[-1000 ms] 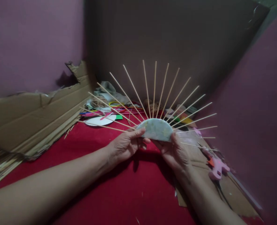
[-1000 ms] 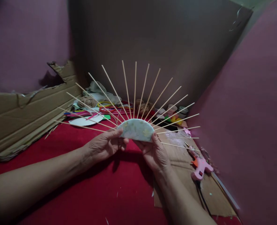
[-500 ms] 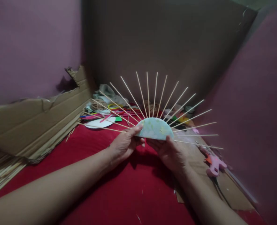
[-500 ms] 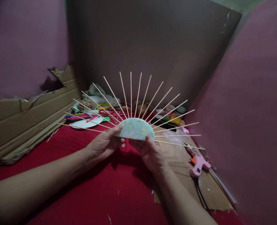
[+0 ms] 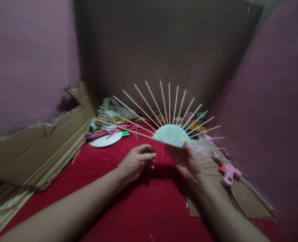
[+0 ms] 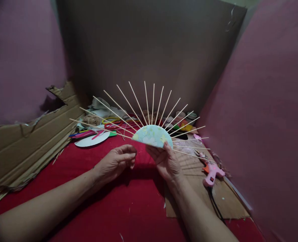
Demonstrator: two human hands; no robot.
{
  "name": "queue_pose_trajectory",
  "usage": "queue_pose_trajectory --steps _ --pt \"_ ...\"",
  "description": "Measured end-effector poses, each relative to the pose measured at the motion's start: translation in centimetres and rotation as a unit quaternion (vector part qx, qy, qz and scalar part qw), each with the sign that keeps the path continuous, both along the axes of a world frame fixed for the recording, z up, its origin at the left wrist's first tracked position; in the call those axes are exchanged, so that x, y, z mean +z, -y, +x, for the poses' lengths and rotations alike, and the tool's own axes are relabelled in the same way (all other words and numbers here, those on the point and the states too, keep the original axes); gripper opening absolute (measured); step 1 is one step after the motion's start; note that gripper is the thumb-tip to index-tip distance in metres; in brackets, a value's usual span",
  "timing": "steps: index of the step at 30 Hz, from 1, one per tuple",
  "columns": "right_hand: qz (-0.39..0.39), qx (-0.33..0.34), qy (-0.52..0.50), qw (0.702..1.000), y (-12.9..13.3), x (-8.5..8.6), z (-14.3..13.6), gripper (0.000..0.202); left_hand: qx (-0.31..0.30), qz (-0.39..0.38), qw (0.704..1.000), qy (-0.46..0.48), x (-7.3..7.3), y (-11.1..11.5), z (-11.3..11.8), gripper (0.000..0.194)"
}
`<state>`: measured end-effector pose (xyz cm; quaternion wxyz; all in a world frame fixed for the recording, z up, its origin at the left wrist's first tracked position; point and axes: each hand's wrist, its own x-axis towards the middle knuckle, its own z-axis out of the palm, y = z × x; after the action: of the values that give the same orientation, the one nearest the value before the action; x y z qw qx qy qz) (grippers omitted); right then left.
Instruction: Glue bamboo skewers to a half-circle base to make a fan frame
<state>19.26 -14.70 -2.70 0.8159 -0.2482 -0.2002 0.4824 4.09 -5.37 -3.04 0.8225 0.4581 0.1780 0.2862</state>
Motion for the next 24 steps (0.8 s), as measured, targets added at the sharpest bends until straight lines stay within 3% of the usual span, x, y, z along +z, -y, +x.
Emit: queue_pose_trajectory --steps 5,10,14,24 --pt "0.003 0.008 -0.001 1.000 -0.3 -0.4 0.1 0.044 -0.033 0.032 0.999 -0.018 0.0 0.2 -0.3 0.029" --pt "0.005 0.011 -0.008 1.000 -0.5 -0.6 0.2 0.037 -0.185 0.172 0.965 -0.077 0.4 1.0 -1.0 0.022" --pt "0.004 0.003 -0.025 1.000 -0.4 -0.4 0.3 0.038 -0.249 0.187 0.948 -0.062 0.5 1.8 -1.1 0.018" --pt "-0.022 0.019 -0.045 0.999 -0.2 0.1 0.4 0.022 -0.191 0.120 0.972 -0.071 0.3 1.6 -0.8 0.012"
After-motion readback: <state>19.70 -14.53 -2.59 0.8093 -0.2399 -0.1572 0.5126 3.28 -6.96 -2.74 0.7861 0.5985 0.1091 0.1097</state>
